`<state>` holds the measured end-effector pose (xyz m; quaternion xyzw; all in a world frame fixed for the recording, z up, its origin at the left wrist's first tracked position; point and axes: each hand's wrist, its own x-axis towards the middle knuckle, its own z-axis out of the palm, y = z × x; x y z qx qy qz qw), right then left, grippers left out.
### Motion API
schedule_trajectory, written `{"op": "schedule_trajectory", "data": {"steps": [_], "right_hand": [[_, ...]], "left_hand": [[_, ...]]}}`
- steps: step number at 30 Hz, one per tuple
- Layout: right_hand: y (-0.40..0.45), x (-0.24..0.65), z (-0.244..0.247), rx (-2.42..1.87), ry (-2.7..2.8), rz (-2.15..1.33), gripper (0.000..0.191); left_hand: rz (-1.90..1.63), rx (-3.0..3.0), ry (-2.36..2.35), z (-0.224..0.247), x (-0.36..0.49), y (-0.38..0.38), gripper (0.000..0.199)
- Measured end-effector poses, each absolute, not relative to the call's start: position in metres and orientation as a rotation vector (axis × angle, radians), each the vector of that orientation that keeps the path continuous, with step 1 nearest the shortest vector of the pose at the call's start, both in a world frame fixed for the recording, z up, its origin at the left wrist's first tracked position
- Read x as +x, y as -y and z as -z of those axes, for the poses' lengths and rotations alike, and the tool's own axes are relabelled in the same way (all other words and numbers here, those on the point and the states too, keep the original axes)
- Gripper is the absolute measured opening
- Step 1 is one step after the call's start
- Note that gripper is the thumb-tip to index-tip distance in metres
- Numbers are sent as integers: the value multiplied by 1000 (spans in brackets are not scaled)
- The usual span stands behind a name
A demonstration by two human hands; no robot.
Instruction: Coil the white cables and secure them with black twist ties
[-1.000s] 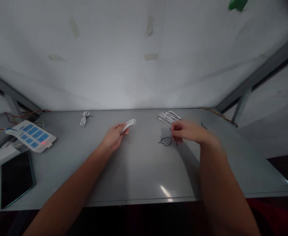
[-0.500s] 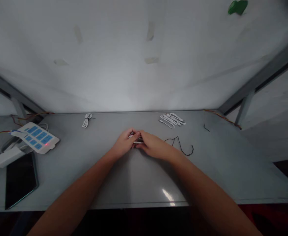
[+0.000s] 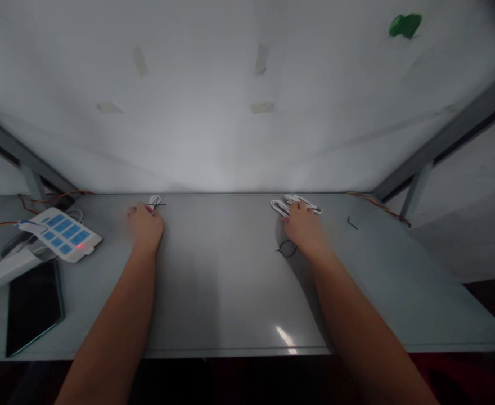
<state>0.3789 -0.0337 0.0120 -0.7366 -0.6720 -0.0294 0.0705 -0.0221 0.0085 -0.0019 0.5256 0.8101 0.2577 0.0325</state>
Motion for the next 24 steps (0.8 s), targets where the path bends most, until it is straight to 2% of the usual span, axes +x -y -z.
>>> {"op": "schedule_trajectory", "data": {"steps": [3,8,12,15,21,24], "right_hand": [[37,372,-15,-2003,2002,57,25],[44,334,-7,-1459,1928,-676,23],[50,309,-1,-1237,1747,-1030,27],[49,306,-1,-1198,1640,-1150,22],[48,314,-8,-1284,1646,-1151,15],[49,315,-11,-1275,1577,-1222,17]], "left_hand": [[-895,1726,-2362,5,-1,-10,8],[-972,2001,-1903,6,66,13,8],[-945,2126,-1457,5,110,46,9],[-939,2185,-1302,8,123,60,14],[-1012,2289,-1107,10,121,59,32],[-1071,2233,-1067,9,121,59,30]]}}
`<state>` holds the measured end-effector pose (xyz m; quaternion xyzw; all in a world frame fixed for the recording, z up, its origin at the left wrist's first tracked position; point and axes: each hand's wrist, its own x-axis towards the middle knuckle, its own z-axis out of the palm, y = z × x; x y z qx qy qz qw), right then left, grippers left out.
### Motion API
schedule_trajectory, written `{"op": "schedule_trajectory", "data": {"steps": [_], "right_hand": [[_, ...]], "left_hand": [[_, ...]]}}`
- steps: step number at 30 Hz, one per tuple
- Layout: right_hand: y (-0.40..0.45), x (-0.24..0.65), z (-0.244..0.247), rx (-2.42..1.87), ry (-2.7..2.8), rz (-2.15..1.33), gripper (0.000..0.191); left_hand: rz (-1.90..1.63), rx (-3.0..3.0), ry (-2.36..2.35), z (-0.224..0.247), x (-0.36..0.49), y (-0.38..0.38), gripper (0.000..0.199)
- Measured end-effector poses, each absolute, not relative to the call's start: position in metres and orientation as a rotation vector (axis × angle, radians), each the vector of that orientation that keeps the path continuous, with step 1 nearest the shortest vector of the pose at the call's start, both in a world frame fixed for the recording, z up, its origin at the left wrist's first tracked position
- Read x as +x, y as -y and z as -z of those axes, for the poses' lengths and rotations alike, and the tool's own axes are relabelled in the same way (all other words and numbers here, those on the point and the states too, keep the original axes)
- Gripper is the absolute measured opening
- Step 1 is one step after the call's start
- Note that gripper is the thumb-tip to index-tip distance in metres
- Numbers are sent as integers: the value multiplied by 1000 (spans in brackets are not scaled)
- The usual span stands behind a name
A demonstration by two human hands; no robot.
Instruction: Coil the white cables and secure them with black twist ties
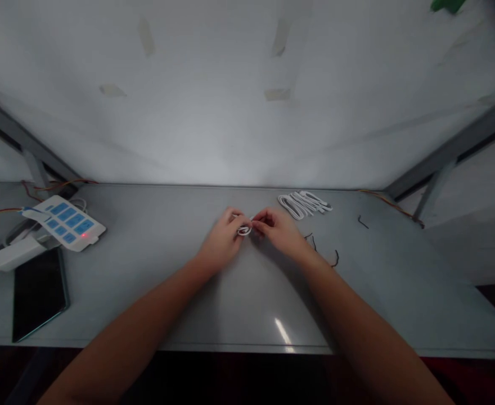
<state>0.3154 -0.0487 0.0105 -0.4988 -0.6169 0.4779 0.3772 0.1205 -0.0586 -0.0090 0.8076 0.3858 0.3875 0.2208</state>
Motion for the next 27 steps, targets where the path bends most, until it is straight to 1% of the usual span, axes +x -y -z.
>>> {"op": "schedule_trajectory", "data": {"steps": [4,7,10,14,17,20,23,25,27], "right_hand": [[49,316,-15,-1235,1496,-1272,22],[50,316,-18,-1215,1490,-1310,21],[52,315,-21,-1236,1573,-1256,21],[55,315,-24,-1210,1654,-1216,25],[58,314,-27,-1190,1732,-1138,21],[65,312,-32,-1209,1868,-1009,16],[73,309,-36,-1163,1998,-880,12],[77,307,-38,-1077,2071,-797,14],[81,306,-39,-1015,2110,-714,16]], "left_hand": [[-1150,2087,-1018,5,119,60,26],[-1146,2063,-1043,3,118,61,23],[-1132,2079,-1041,1,116,61,23],[-1121,2019,-1033,-5,116,62,23],[-1156,1897,-1085,-11,118,63,21],[-1181,1676,-1125,-15,120,64,30],[-1137,1379,-1071,-14,122,63,42],[-1107,1233,-1041,-12,124,62,48],[-1111,1131,-1034,-10,126,62,50]]}}
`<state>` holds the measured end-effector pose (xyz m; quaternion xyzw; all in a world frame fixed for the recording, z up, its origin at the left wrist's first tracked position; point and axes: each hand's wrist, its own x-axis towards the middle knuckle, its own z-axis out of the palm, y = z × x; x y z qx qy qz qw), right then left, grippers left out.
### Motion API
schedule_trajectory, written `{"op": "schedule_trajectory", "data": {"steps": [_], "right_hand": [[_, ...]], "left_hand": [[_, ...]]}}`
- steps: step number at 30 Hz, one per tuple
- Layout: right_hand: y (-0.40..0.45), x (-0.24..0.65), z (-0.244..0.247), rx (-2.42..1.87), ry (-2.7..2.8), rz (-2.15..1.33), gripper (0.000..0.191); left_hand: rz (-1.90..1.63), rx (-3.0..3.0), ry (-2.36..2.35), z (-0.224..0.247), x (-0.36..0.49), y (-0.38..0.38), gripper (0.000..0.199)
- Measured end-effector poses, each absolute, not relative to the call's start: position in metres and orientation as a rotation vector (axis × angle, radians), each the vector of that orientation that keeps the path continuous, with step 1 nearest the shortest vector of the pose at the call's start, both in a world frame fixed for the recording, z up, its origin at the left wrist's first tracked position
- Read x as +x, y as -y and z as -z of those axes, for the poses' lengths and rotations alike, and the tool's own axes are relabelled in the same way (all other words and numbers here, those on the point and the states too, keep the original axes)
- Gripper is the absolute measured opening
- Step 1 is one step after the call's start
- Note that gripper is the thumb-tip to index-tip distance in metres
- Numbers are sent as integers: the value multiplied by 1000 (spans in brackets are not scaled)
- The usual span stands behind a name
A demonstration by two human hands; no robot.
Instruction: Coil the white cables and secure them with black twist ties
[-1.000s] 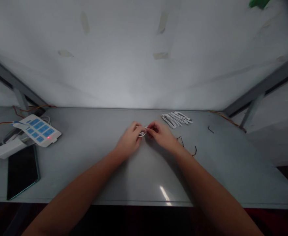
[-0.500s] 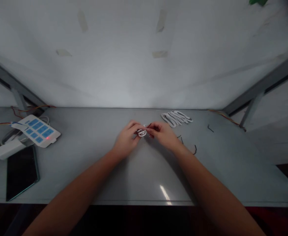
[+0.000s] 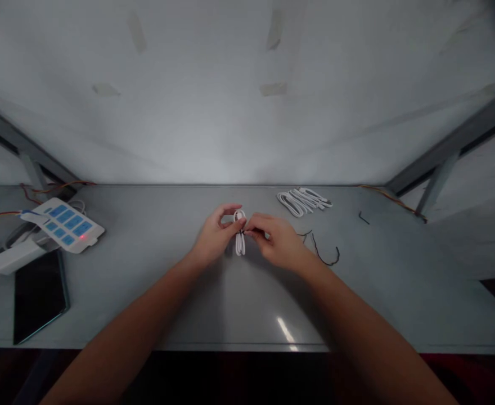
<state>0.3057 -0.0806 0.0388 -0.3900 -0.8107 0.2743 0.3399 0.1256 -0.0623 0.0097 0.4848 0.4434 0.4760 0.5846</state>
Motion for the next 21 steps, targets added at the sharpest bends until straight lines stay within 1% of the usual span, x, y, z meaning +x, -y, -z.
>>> {"op": "schedule_trajectory", "data": {"steps": [2,5,6,8,11,12,14,17,18,21], "right_hand": [[83,305,-39,-999,2097,-663,17],[84,304,-40,-1032,1993,-639,16],[84,305,-40,-1061,1948,-631,15],[83,306,-42,-1136,1845,-625,14],[79,307,-41,-1208,1689,-771,13],[77,306,-39,-1210,1636,-848,13],[74,306,-35,-1203,1543,-960,12],[71,304,-29,-1208,1449,-988,11],[70,303,-28,-1212,1429,-992,11],[70,300,-24,-1200,1399,-1030,16]], "left_hand": [[-1099,1057,-1004,-8,128,63,45],[-971,1032,-957,-5,131,65,34],[-910,1036,-951,-5,132,66,36],[-761,1050,-936,-4,134,68,47],[-572,1093,-912,-5,137,71,60],[-589,1126,-938,-6,137,72,60],[-783,1239,-1047,-7,136,73,52],[-1082,1506,-1123,-8,131,74,38],[-1105,1600,-1095,-7,130,74,36],[-1024,1762,-1016,-3,131,75,35]]}}
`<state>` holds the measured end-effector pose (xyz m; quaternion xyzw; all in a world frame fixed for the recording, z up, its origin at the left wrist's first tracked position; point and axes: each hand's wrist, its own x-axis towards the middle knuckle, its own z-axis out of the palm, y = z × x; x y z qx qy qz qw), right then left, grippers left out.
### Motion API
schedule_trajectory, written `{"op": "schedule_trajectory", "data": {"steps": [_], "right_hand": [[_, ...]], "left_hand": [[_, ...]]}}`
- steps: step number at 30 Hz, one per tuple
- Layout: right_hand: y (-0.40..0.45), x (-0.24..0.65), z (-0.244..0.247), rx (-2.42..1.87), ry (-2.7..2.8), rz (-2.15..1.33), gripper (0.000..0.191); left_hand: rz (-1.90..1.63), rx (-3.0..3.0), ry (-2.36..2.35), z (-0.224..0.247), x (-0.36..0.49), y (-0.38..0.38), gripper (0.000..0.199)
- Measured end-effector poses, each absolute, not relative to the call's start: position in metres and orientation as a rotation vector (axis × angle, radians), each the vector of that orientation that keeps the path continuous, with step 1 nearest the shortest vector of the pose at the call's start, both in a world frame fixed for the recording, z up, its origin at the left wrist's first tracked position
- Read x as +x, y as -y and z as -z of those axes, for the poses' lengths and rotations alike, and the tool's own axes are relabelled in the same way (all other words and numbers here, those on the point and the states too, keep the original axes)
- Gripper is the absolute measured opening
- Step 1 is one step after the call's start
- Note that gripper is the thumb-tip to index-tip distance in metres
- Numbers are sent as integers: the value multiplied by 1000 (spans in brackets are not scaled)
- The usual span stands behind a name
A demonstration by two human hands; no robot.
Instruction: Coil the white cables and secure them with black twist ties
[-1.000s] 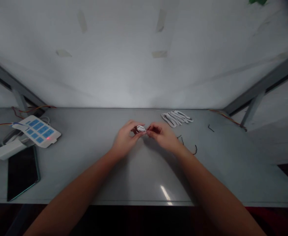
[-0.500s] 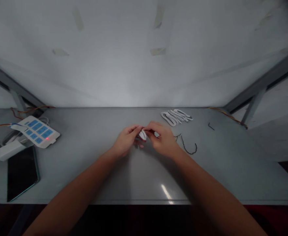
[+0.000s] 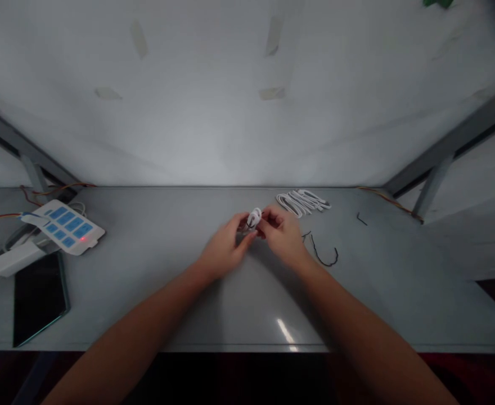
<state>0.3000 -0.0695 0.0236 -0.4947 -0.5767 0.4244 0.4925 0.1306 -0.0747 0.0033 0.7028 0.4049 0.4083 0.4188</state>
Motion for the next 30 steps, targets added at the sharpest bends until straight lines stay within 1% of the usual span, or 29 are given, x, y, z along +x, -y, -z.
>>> {"op": "schedule_trajectory", "data": {"steps": [3,5,8,10,13,16,19,21,24,25,26,29,30], "right_hand": [[69,297,-19,-1162,1430,-1039,20],[67,296,-16,-1165,1467,-974,19],[65,296,-11,-1181,1564,-774,14],[64,298,-8,-1165,1645,-644,11],[63,300,-7,-1154,1756,-519,13],[65,300,-8,-1160,1817,-517,13],[65,300,-10,-1149,1774,-650,12],[65,300,-10,-1125,1710,-760,12],[64,302,-11,-1087,1635,-905,14],[64,302,-11,-1081,1616,-937,15],[63,303,-12,-1082,1602,-958,15],[63,305,-14,-1110,1614,-955,12],[63,305,-15,-1119,1638,-930,11]], "left_hand": [[-962,1602,-920,0,134,75,37],[-895,1353,-774,-2,134,74,47],[-790,1006,-623,-11,131,73,59],[-824,845,-615,-17,129,71,62],[-1028,724,-649,-20,128,66,59],[-1212,771,-651,-16,128,62,54],[-1299,956,-656,-9,127,61,55],[-1261,1166,-664,-6,125,63,60],[-1119,1549,-739,-3,124,68,79],[-1093,1658,-786,-2,124,69,80],[-1088,1743,-833,-2,124,70,74],[-1083,1830,-918,0,125,69,42],[-1073,1811,-933,0,126,69,35]]}}
